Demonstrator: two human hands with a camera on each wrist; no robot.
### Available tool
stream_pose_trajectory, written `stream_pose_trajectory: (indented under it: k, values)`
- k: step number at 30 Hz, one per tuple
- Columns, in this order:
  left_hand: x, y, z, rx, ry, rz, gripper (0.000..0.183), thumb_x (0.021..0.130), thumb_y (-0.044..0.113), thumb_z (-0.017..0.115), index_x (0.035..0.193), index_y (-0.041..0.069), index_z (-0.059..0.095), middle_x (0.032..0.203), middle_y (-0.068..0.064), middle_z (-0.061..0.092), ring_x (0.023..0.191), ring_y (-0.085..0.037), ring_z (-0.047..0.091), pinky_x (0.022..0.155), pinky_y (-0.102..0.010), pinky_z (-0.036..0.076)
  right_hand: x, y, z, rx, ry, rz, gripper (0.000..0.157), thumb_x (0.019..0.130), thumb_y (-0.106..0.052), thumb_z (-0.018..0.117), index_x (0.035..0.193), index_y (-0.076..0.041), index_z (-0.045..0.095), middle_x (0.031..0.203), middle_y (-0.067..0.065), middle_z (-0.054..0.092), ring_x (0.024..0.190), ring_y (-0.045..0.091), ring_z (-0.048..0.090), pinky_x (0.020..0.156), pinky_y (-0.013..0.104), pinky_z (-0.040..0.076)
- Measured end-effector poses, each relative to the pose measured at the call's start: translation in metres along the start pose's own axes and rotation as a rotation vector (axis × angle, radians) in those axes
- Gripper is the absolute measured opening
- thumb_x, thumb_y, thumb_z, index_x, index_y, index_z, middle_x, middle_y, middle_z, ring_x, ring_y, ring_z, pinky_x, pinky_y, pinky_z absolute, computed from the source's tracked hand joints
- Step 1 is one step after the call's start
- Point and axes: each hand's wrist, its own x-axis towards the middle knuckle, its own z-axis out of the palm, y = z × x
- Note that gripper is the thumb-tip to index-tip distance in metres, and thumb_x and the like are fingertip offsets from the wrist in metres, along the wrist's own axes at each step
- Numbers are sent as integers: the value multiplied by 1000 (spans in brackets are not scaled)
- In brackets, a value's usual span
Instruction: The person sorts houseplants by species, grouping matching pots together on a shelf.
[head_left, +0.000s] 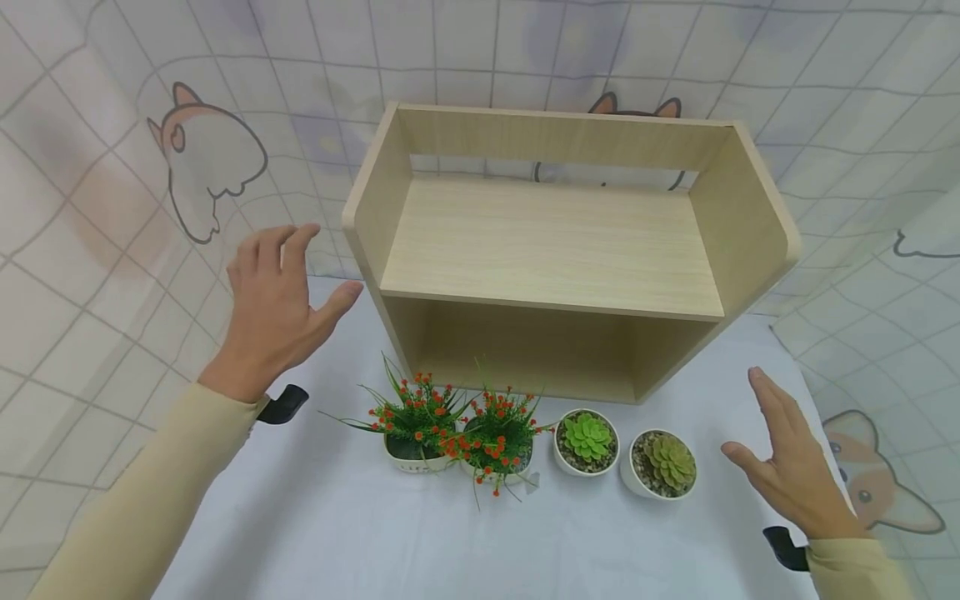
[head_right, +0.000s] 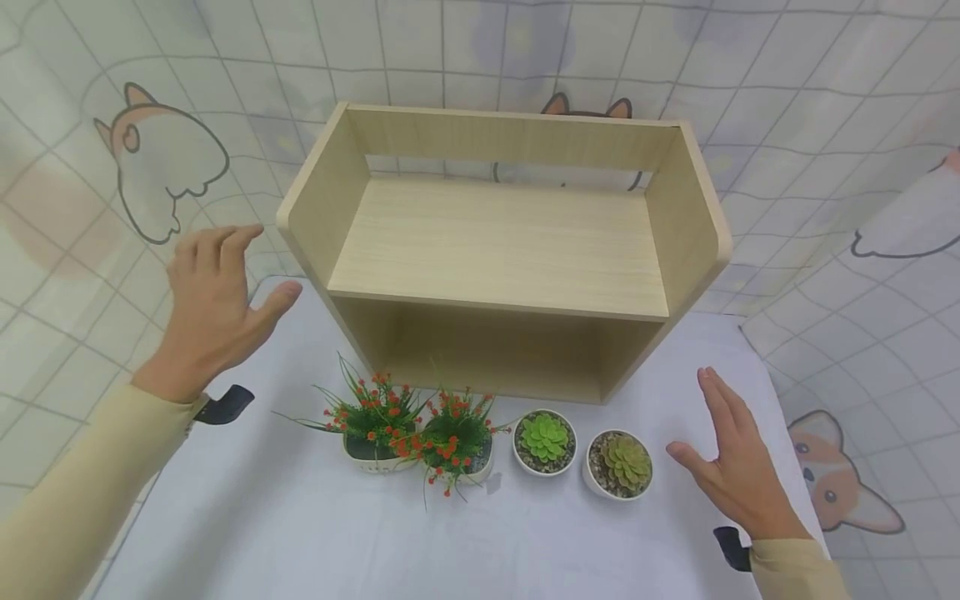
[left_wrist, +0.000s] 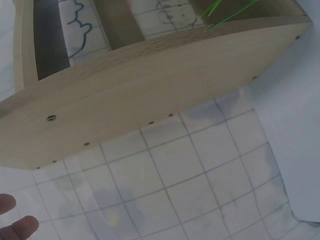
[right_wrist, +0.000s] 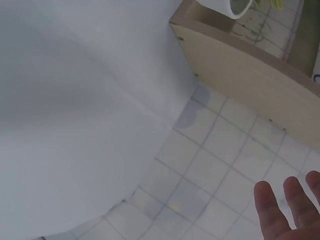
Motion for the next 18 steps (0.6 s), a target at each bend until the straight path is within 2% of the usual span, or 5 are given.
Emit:
stream_pose_trajectory:
  k: [4,7,15,17,18]
  values:
    - [3,3,4,13,14,30,78,83,56,59,137,2,42,130,-22,46,123,-40,37,94,-58,25,-2,-1,11,-1,-37,32,101,83,-38,74,158,-25,7,163,17,16,130,51,37,92,76,32]
    - [5,5,9,3,52,68,78,83,57,57,132,-1,45,126,-22,50,118,-41,40,92,-58,26,-4,-1,20,13,-52,65,102,82,-37,74,158,-25,7,161,19,20,117,50,44,84,74,38]
    - [10,11,18,18,136,119,72,83,54,59,120,-7,51,113,-23,56,107,-41,45,87,-58,30,-7,7,48,108,-30,84,106,75,-33,81,156,-30,13,156,19,30,125,46,45,91,65,40]
    - [11,11,20,17,150,129,71,83,53,60,118,-8,52,110,-24,57,105,-41,46,85,-57,31,-9,9,54,117,-21,78,107,74,-33,82,156,-31,14,157,16,31,128,42,44,95,57,42]
    - [11,12,21,17,156,134,70,83,53,60,117,-9,52,109,-24,57,104,-41,46,84,-57,31,-10,11,57,123,-13,73,108,72,-33,83,156,-31,15,157,15,32,132,35,43,100,48,43]
